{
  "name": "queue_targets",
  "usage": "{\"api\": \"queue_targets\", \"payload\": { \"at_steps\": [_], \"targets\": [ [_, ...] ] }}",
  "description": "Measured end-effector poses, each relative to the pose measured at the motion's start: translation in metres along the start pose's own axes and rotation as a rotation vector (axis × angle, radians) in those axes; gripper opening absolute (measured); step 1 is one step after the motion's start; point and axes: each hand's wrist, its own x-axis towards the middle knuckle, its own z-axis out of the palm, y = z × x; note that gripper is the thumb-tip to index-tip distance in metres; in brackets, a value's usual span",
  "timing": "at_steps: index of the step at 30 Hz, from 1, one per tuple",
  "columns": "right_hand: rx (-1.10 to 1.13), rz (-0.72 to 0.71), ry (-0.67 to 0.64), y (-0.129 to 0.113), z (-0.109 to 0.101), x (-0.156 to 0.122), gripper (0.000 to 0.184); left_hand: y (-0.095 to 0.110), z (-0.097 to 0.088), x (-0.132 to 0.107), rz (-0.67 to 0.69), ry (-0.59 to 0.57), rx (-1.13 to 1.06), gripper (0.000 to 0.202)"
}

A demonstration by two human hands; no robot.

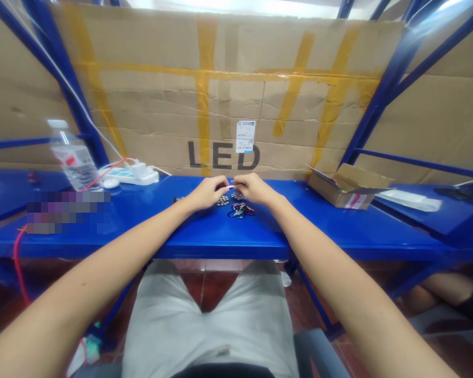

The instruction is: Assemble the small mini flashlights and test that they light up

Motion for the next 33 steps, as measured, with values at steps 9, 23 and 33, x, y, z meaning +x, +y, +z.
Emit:
{"api": "queue_targets", "payload": {
  "at_steps": [9,23,33],
  "targets": [
    [0.247,0.115,0.005,0.0066,0.0067,0.0042,0.019,-0.0005,0.0005,-0.0018,0.232,0.051,0.173,0.009],
    [0.069,0.018,0.093,-0.0022,0.0070,0.0047,0.017,0.0006,0.0002,0.0031,0.015,0.018,0.162,0.016],
    [0.164,0.071,0.041,0.0059,0.0062,0.0044,0.019,0.0041,0.0026,-0.0030,0.152,0.051,0.253,0.014]
  ]
}}
